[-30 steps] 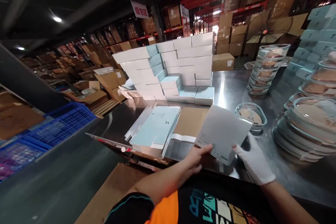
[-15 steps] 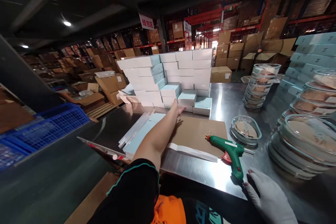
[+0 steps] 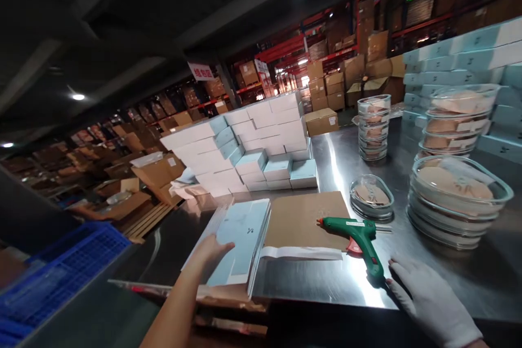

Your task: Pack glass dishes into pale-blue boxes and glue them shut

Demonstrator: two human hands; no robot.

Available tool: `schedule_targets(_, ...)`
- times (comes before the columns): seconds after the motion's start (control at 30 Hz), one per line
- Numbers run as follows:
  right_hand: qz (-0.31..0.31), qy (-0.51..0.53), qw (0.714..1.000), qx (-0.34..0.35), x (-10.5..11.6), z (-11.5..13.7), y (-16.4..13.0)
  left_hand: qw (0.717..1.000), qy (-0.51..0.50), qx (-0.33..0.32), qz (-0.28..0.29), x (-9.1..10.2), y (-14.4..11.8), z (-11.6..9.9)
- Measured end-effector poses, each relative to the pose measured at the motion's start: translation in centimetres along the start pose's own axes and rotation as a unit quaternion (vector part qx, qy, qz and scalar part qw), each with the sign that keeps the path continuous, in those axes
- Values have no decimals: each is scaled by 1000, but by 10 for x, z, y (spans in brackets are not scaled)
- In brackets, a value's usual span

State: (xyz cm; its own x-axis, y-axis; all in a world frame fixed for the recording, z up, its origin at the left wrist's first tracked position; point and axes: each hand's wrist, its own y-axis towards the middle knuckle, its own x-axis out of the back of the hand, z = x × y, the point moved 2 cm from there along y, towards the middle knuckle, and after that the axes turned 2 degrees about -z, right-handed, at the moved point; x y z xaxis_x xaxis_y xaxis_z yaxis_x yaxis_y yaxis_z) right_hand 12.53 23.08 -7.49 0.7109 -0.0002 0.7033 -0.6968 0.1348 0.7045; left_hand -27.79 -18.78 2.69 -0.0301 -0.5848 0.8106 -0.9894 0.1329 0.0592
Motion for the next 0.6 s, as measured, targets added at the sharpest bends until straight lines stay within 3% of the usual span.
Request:
schedule_targets(0.07, 0, 18, 1000, -23, 3, 4, 1, 998, 67, 16, 13, -1, 3, 9)
schedule_targets(0.17, 4, 40, 998, -50, 2, 3, -3, 992, 129, 12, 0, 2, 6, 5)
schedule_targets(0.3, -2, 60, 992, -107, -9, -5, -11, 999, 11, 0, -37, 18, -4, -21)
schedule_targets(0.37, -29, 92, 980, -175, -14, -4, -5, 996, -85, -1, -10, 24, -18, -41)
schedule_targets(0.43, -41, 171, 953, -248, -16, 9, 11, 980, -190, -5, 54, 21, -40, -63)
schedule_targets(0.5, -24, 294, 911, -287, -14, 33, 38, 940, -315, -8, 133, 9, -69, -86)
schedule_targets(0.6, 5, 495, 826, -270, -1, 78, 82, 876, -424, -56, 224, -19, -116, -113)
